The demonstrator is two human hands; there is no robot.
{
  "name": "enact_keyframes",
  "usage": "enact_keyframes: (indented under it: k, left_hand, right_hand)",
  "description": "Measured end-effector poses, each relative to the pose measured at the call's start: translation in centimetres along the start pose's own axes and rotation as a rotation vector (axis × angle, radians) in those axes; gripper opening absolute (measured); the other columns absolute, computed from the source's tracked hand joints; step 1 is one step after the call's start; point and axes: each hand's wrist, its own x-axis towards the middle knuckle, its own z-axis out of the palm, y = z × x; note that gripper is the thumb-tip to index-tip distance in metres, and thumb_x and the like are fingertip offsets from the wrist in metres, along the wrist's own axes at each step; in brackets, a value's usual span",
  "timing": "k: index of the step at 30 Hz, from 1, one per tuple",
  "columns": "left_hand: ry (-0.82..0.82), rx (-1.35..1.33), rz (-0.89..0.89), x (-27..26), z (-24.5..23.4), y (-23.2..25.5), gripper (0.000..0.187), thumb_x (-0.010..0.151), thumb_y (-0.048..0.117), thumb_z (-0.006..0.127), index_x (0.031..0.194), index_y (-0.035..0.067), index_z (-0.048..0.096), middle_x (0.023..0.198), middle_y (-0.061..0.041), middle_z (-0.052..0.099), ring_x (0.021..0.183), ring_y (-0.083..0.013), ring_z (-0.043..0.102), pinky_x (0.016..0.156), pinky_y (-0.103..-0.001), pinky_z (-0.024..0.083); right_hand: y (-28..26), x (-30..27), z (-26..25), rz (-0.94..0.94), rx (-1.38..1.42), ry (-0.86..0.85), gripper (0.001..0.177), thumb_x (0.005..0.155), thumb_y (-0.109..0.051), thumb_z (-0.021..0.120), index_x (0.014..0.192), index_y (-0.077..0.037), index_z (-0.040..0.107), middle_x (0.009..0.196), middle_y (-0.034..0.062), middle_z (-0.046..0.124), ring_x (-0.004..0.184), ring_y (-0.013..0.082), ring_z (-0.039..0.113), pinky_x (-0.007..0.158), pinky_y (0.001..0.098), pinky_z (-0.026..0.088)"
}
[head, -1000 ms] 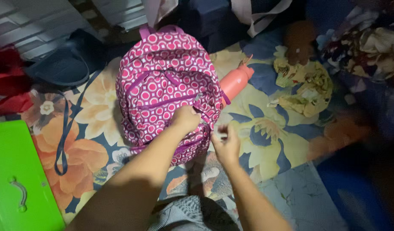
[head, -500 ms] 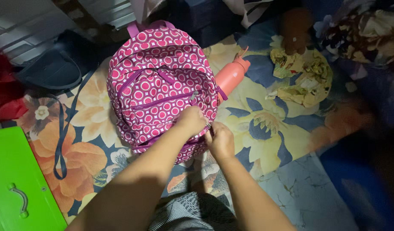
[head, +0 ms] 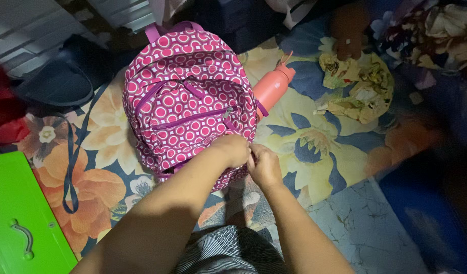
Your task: The person packs a pink patterned backpack with a water bottle and two books, then places the books on a wall shelf. The person handles the bag, bottle, and books by hand, zips the bag, and moves items between the bag and the shelf.
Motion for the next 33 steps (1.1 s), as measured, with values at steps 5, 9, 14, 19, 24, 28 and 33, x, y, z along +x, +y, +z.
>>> enact_keyframes:
  k: [5, 9, 14, 19, 24, 28, 33]
  left_hand:
    - [0.092, -0.199, 0.034, 0.5, 1.8, -0.4, 0.040, 0.096, 0.037, 0.051, 0.108, 0.008, 0.076, 0.115, -0.023, 0.069, 0.107, -0.0413, 0.066, 0.095, -0.050, 0.051]
    - [0.186, -0.277, 0.192, 0.6, 3.0, -1.8, 0.034, 0.088, 0.028, 0.054, 0.097, 0.004, 0.077, 0.103, -0.025, 0.071, 0.099, -0.0423, 0.069, 0.090, -0.052, 0.053]
    - [0.233, -0.369, 0.118, 0.8, 4.7, -2.8, 0.032, 0.087, 0.028, 0.053, 0.093, 0.006, 0.076, 0.099, -0.024, 0.071, 0.096, -0.0427, 0.069, 0.086, -0.054, 0.053]
    - [0.330, -0.379, 0.216, 1.2, 5.8, -3.9, 0.033, 0.092, 0.031, 0.052, 0.089, 0.006, 0.074, 0.095, -0.024, 0.071, 0.094, -0.0439, 0.068, 0.084, -0.055, 0.052]
    - [0.343, -0.419, 0.249, 0.7, 6.1, -4.4, 0.031, 0.093, 0.030, 0.053, 0.090, 0.006, 0.072, 0.095, -0.023, 0.070, 0.093, -0.0442, 0.067, 0.081, -0.055, 0.052]
    - [0.272, -0.459, 0.202, -0.4, 5.2, -4.3, 0.028, 0.092, 0.028, 0.054, 0.092, 0.007, 0.072, 0.094, -0.022, 0.071, 0.091, -0.0422, 0.069, 0.080, -0.053, 0.053]
    - [0.419, -0.382, 0.127, -2.1, 3.4, -3.2, 0.028, 0.094, 0.033, 0.059, 0.096, 0.009, 0.072, 0.099, -0.018, 0.072, 0.095, -0.0410, 0.067, 0.082, -0.053, 0.051]
  right_hand:
    - [0.8, 0.2, 1.3, 0.126, -0.052, -0.050, 0.017, 0.084, -0.017, 0.068, 0.093, -0.005, 0.075, 0.090, 0.0255, 0.069, 0.087, 0.0439, 0.069, 0.077, 0.0494, 0.054]
    - [2.0, 0.9, 3.1, 0.192, -0.026, -0.044, 0.015, 0.078, -0.019, 0.069, 0.083, -0.007, 0.076, 0.083, 0.0254, 0.069, 0.081, 0.0439, 0.069, 0.073, 0.0494, 0.054]
    - [3.4, 1.2, 4.3, 0.217, -0.069, -0.050, 0.017, 0.082, -0.021, 0.068, 0.076, -0.005, 0.072, 0.080, 0.0259, 0.067, 0.077, 0.0437, 0.068, 0.071, 0.0496, 0.053]
    - [3.8, 1.1, 4.4, 0.125, -0.093, -0.078, 0.014, 0.078, -0.017, 0.069, 0.073, -0.004, 0.068, 0.080, 0.0249, 0.066, 0.079, 0.0435, 0.067, 0.070, 0.0488, 0.052]
    - [3.4, 1.2, 4.0, 0.027, -0.095, -0.077, 0.015, 0.073, -0.018, 0.073, 0.075, -0.004, 0.069, 0.083, 0.0237, 0.068, 0.082, 0.0433, 0.067, 0.072, 0.0494, 0.052]
    - [3.3, 1.1, 4.1, 0.031, -0.124, -0.078, 0.016, 0.072, -0.018, 0.074, 0.078, -0.004, 0.068, 0.084, 0.0231, 0.068, 0.083, 0.0443, 0.066, 0.073, 0.0505, 0.052]
    - [4.5, 0.3, 4.1, 0.130, -0.162, -0.034, 0.010, 0.081, -0.016, 0.068, 0.086, -0.007, 0.070, 0.087, 0.0215, 0.070, 0.082, 0.0426, 0.068, 0.074, 0.0488, 0.053]
